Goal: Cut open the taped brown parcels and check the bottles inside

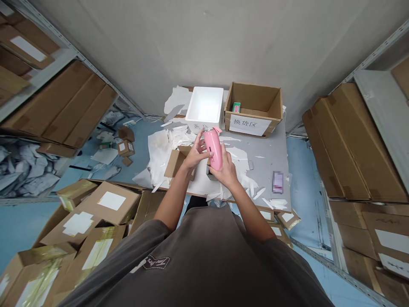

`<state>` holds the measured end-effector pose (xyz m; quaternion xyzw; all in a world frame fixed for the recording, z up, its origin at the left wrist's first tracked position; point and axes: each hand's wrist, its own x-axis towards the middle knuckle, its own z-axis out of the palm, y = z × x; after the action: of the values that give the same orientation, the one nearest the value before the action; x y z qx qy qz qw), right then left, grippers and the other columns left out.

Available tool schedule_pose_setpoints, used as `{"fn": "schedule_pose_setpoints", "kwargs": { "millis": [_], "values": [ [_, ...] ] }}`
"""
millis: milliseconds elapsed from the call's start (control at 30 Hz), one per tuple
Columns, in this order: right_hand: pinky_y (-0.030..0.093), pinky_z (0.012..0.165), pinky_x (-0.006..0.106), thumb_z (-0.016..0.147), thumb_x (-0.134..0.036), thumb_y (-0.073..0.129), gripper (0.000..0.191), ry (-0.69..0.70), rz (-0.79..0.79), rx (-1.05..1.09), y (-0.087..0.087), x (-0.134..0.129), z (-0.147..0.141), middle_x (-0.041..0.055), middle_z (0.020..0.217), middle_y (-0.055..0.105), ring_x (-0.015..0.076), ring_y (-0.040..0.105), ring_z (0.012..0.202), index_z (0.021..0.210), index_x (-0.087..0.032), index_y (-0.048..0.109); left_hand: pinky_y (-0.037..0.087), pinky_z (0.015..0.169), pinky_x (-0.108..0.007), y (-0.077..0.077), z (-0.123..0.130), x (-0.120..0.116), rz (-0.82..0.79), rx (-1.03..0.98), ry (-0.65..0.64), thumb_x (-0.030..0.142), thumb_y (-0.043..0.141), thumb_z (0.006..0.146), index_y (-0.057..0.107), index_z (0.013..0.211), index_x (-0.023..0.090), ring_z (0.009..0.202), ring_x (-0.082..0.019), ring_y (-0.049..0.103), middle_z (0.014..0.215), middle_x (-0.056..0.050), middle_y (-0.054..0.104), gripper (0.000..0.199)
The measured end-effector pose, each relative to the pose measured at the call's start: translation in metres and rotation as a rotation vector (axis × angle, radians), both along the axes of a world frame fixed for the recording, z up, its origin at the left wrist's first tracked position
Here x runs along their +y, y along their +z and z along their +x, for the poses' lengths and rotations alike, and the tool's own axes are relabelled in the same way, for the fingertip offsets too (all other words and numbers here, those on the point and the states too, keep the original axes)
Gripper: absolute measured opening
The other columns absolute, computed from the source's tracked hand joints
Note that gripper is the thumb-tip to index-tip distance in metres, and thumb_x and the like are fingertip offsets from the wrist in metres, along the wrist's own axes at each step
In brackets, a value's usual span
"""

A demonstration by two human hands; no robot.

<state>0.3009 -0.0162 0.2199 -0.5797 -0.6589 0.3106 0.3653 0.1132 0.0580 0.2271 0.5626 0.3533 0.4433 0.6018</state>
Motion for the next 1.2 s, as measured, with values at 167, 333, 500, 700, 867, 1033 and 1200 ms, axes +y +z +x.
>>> {"fn": "schedule_pose_setpoints", "kwargs": {
  "millis": [167,333,500,700,867,1033,1200],
  "values": [
    [0.062,0.101,0.053,0.085,-0.04,0.081,0.129,0.104,0.019,0.024,0.0,-0.001,0.001,0.0139,0.159,0.052,0.039,0.065,0.13,0.179,-0.039,-0.008,0.06,0.105,-0.044,-0.001,-0.005,-0.002,-0.018,-0.041,-0.038,0.061,0.094,0.076,0.011,0.178,0.043,0.127,-0.03,0.069,0.165,-0.015,0.052,0.133],
    [0.061,0.103,0.058,0.088,-0.037,0.075,0.119,0.12,-0.004,-0.096,0.0,-0.002,-0.003,0.0162,0.158,0.051,0.044,0.063,0.135,0.18,-0.036,0.0,0.058,0.108,-0.044,0.0,-0.004,-0.005,-0.075,-0.048,-0.023,0.057,0.088,0.086,0.014,0.178,0.041,0.128,-0.029,0.068,0.164,-0.014,0.054,0.12],
    [0.058,0.107,0.061,0.084,-0.038,0.08,0.128,0.068,-0.035,0.033,-0.013,-0.004,-0.005,0.0154,0.164,0.05,0.043,0.06,0.14,0.179,-0.039,-0.005,0.06,0.107,-0.045,-0.006,-0.008,-0.004,-0.084,0.01,0.039,0.06,0.084,0.089,0.023,0.177,0.039,0.125,-0.028,0.068,0.162,-0.014,0.055,0.109],
    [0.059,0.107,0.057,0.08,-0.04,0.086,0.135,0.074,-0.086,0.16,-0.024,-0.004,-0.004,0.0157,0.165,0.05,0.0378,0.065,0.134,0.179,-0.039,-0.005,0.06,0.106,-0.046,-0.002,-0.02,0.016,-0.056,0.088,0.099,0.059,0.082,0.091,0.041,0.171,0.032,0.126,-0.028,0.066,0.155,-0.015,0.057,0.093],
    [0.06,0.105,0.055,0.078,-0.049,0.091,0.14,0.118,-0.129,0.274,-0.034,-0.006,-0.003,0.0135,0.162,0.052,0.0351,0.07,0.126,0.178,-0.042,-0.006,0.06,0.105,-0.045,0.01,-0.027,0.038,-0.042,0.197,-0.017,0.055,0.077,0.096,0.058,0.159,0.027,0.127,-0.027,0.064,0.144,-0.012,0.064,0.072],
    [0.059,0.108,0.053,0.075,-0.06,0.094,0.148,0.187,-0.174,0.402,-0.061,-0.006,-0.001,0.0132,0.161,0.05,0.035,0.066,0.134,0.177,-0.042,-0.012,0.06,0.101,-0.041,0.005,-0.033,0.046,-0.022,0.284,-0.077,0.046,0.082,0.093,0.062,0.155,0.021,0.113,-0.023,0.069,0.13,-0.011,0.073,0.07],
    [0.047,0.119,0.063,0.068,-0.063,0.098,0.146,0.07,-0.301,0.326,-0.124,-0.008,0.02,0.0154,0.164,0.048,0.0399,0.055,0.146,0.179,-0.042,0.005,0.061,0.096,-0.037,-0.027,-0.041,0.041,0.063,0.453,0.124,0.042,0.088,0.085,0.066,0.15,0.016,0.108,-0.024,0.072,0.137,-0.013,0.073,0.073]
  ]
}}
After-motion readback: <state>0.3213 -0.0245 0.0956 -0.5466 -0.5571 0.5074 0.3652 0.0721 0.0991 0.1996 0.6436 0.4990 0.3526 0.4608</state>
